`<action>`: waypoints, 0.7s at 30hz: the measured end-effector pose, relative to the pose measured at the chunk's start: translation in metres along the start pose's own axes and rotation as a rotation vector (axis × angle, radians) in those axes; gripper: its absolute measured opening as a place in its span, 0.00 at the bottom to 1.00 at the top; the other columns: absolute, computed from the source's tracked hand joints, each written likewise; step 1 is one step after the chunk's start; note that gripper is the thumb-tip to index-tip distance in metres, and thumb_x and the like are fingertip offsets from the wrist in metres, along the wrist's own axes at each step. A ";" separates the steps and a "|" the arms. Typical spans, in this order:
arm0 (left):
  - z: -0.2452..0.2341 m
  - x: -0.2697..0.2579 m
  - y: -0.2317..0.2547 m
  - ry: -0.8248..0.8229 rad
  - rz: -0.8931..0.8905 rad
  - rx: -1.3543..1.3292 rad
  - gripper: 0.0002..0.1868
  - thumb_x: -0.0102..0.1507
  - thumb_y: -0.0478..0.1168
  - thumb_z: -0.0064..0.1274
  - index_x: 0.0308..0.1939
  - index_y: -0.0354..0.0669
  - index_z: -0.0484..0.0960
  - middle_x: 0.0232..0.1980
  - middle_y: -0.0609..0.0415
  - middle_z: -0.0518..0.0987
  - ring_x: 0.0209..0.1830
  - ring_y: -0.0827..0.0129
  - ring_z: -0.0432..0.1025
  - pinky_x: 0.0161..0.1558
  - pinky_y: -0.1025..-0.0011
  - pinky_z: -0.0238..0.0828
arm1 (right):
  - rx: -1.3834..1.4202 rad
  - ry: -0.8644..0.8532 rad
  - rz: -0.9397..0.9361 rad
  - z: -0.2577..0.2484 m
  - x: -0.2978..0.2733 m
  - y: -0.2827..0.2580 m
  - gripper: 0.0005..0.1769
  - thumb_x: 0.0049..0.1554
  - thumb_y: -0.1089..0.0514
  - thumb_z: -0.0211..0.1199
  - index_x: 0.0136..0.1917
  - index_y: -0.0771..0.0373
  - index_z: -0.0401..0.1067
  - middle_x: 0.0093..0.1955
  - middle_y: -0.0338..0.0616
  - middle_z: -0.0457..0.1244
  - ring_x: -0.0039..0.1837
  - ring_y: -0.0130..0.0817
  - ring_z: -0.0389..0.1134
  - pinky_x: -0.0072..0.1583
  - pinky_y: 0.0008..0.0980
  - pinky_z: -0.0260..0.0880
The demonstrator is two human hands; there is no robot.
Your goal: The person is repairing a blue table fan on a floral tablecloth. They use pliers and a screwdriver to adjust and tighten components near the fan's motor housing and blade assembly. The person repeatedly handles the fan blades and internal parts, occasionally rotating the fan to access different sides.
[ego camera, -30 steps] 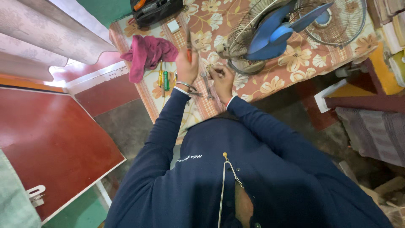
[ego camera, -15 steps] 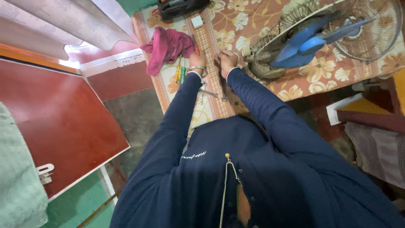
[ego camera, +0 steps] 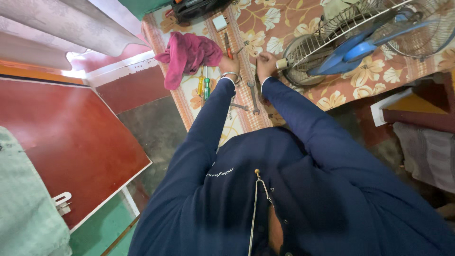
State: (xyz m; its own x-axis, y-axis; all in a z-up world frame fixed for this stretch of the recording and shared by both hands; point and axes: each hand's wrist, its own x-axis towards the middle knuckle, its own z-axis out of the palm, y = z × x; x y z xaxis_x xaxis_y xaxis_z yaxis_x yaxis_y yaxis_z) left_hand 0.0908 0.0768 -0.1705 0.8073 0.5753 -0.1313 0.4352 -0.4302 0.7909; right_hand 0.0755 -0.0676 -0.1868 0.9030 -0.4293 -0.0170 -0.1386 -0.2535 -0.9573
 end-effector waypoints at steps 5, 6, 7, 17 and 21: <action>-0.002 -0.001 -0.010 -0.069 -0.022 -0.014 0.19 0.59 0.52 0.57 0.34 0.36 0.83 0.34 0.33 0.82 0.39 0.38 0.79 0.41 0.49 0.73 | -0.249 -0.024 -0.141 0.004 0.009 -0.015 0.08 0.52 0.63 0.65 0.44 0.67 0.80 0.39 0.53 0.72 0.41 0.43 0.75 0.46 0.38 0.73; -0.003 0.000 -0.012 -0.085 -0.043 0.000 0.20 0.59 0.53 0.57 0.35 0.36 0.83 0.35 0.32 0.82 0.40 0.38 0.79 0.42 0.49 0.73 | -0.297 -0.044 -0.160 0.004 0.011 -0.019 0.07 0.52 0.63 0.64 0.42 0.67 0.80 0.38 0.55 0.71 0.41 0.45 0.75 0.45 0.39 0.73; -0.004 0.000 -0.013 -0.103 -0.060 0.013 0.20 0.59 0.54 0.57 0.35 0.37 0.84 0.36 0.32 0.82 0.42 0.38 0.78 0.43 0.49 0.73 | -0.345 -0.061 -0.180 0.003 0.013 -0.024 0.06 0.52 0.64 0.64 0.40 0.66 0.81 0.37 0.56 0.70 0.41 0.48 0.74 0.44 0.41 0.72; 0.009 0.012 -0.023 0.028 -0.176 -0.099 0.20 0.60 0.54 0.52 0.38 0.39 0.84 0.36 0.34 0.83 0.40 0.38 0.79 0.43 0.49 0.73 | -0.169 -0.113 -0.364 0.022 0.008 -0.047 0.05 0.50 0.65 0.69 0.42 0.68 0.79 0.38 0.53 0.70 0.41 0.44 0.72 0.46 0.37 0.71; 0.004 0.022 -0.018 0.007 -0.204 -0.016 0.21 0.60 0.55 0.54 0.37 0.40 0.85 0.35 0.33 0.83 0.41 0.38 0.79 0.44 0.50 0.73 | -0.088 -0.194 -0.108 0.041 0.022 -0.058 0.11 0.49 0.64 0.72 0.46 0.68 0.79 0.38 0.48 0.72 0.41 0.33 0.73 0.46 0.31 0.73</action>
State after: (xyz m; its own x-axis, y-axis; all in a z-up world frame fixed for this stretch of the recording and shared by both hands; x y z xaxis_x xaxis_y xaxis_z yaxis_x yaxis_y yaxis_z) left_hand 0.1028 0.0942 -0.1900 0.7003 0.6540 -0.2860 0.5831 -0.2931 0.7577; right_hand 0.1202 -0.0265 -0.1437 0.9745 -0.2233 0.0215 -0.0637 -0.3671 -0.9280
